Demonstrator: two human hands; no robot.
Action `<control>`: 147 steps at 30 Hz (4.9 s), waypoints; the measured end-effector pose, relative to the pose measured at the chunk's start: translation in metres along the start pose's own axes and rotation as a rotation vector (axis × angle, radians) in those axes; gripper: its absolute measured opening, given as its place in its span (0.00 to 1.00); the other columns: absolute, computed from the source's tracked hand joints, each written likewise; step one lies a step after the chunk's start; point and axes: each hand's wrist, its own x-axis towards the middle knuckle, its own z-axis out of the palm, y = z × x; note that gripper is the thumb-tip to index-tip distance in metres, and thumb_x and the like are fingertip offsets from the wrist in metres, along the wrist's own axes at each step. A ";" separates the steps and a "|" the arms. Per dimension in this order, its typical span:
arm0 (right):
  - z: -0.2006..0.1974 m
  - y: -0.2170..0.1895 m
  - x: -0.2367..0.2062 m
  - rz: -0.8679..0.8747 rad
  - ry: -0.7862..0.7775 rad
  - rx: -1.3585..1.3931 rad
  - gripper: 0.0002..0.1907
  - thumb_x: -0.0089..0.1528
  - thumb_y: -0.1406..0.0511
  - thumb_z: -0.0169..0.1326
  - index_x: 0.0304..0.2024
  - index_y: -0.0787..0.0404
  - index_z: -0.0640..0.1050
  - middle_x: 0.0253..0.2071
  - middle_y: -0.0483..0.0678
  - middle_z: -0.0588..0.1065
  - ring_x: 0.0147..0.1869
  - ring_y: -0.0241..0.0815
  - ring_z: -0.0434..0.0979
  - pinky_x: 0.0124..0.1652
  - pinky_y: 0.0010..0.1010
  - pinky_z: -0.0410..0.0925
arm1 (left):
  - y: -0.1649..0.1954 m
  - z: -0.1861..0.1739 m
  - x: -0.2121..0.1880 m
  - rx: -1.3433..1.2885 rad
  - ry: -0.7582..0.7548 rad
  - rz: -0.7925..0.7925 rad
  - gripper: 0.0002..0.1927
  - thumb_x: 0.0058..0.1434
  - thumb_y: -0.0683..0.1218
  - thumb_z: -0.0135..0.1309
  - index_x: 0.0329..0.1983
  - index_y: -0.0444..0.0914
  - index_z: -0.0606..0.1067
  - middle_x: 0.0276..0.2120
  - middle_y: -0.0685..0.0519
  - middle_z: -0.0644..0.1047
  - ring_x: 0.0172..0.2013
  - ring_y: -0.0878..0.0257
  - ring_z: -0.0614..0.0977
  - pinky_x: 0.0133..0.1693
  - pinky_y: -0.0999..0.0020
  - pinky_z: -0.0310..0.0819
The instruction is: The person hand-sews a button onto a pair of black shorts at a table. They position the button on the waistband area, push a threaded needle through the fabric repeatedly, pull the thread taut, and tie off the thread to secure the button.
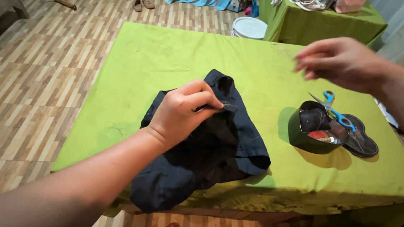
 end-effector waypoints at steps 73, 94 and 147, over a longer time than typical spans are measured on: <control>0.134 0.036 0.016 0.289 -0.204 0.758 0.16 0.68 0.63 0.54 0.26 0.51 0.66 0.21 0.33 0.53 0.24 0.30 0.50 0.26 0.24 0.52 | -0.013 0.022 0.032 -0.346 0.122 -0.628 0.13 0.53 0.42 0.69 0.42 0.35 0.84 0.32 0.54 0.85 0.32 0.70 0.84 0.38 0.74 0.79; 0.109 -0.026 0.025 -0.145 -0.310 -0.310 0.08 0.65 0.64 0.58 0.44 0.62 0.82 0.33 0.41 0.76 0.38 0.30 0.71 0.38 0.26 0.67 | 0.006 0.009 0.027 -0.400 -0.001 -0.369 0.11 0.53 0.35 0.66 0.39 0.36 0.81 0.35 0.54 0.84 0.38 0.68 0.85 0.43 0.73 0.81; 0.130 -0.072 0.001 -0.595 -0.299 -0.734 0.06 0.56 0.71 0.63 0.36 0.58 0.85 0.31 0.44 0.76 0.33 0.36 0.78 0.33 0.29 0.70 | 0.022 -0.006 0.014 -0.014 0.017 0.094 0.07 0.58 0.37 0.61 0.38 0.40 0.78 0.34 0.54 0.80 0.38 0.58 0.83 0.42 0.67 0.78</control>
